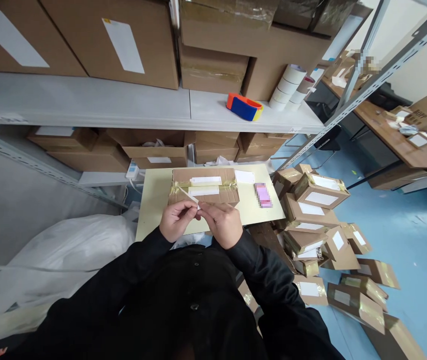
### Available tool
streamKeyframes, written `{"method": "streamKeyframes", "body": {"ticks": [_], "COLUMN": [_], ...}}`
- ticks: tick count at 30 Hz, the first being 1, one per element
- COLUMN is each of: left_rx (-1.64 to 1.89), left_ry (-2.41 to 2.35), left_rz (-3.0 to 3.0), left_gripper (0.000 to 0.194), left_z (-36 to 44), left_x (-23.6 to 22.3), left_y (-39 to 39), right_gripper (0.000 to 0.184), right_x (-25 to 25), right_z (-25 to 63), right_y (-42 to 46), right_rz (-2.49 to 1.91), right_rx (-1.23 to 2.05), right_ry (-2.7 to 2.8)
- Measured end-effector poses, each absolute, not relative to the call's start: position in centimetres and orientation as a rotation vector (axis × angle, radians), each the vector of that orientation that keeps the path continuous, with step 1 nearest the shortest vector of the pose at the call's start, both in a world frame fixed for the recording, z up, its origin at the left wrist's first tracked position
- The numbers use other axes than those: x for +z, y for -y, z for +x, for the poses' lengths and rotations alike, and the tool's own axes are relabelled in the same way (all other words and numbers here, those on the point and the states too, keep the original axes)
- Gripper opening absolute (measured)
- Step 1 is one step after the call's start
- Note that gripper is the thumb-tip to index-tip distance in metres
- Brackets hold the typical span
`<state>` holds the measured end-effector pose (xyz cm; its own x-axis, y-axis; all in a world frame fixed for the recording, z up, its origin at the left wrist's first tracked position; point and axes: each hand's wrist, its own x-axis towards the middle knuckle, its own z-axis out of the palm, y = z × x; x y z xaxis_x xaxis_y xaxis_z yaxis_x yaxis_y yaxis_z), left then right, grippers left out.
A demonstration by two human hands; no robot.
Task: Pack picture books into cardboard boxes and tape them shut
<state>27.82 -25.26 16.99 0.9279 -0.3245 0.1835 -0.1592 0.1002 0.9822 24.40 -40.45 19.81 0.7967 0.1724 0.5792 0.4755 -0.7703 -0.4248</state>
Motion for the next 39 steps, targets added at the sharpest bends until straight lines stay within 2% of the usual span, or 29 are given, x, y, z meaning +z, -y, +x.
{"method": "streamKeyframes", "body": {"ticks": [10, 23, 31, 39], "left_rx": [-0.068, 0.274, 0.036, 0.123], "left_ry": [0.493, 0.626, 0.546, 0.528], "left_rz": [1.624, 1.753, 1.556, 1.648], "left_gripper": [0.021, 0.019, 0.014, 0.013], "left_z": [28.0, 27.6, 26.9, 27.1], "left_x": [17.2, 16.6, 16.3, 16.6], "left_y": [25.2, 25.7, 25.5, 25.8], "right_gripper": [0.020, 0.018, 0.027, 0.025], "right_x": [19.8, 19.8, 19.2, 19.1], "right_z": [24.2, 24.0, 23.7, 23.8], "right_y": [41.0, 40.5, 40.5, 40.8], "right_rz": [-2.491, -2.386, -2.487, -2.549], "right_rx": [-0.703, -0.646, -0.691, -0.787], "right_ry": [0.518, 0.496, 0.550, 0.596]}}
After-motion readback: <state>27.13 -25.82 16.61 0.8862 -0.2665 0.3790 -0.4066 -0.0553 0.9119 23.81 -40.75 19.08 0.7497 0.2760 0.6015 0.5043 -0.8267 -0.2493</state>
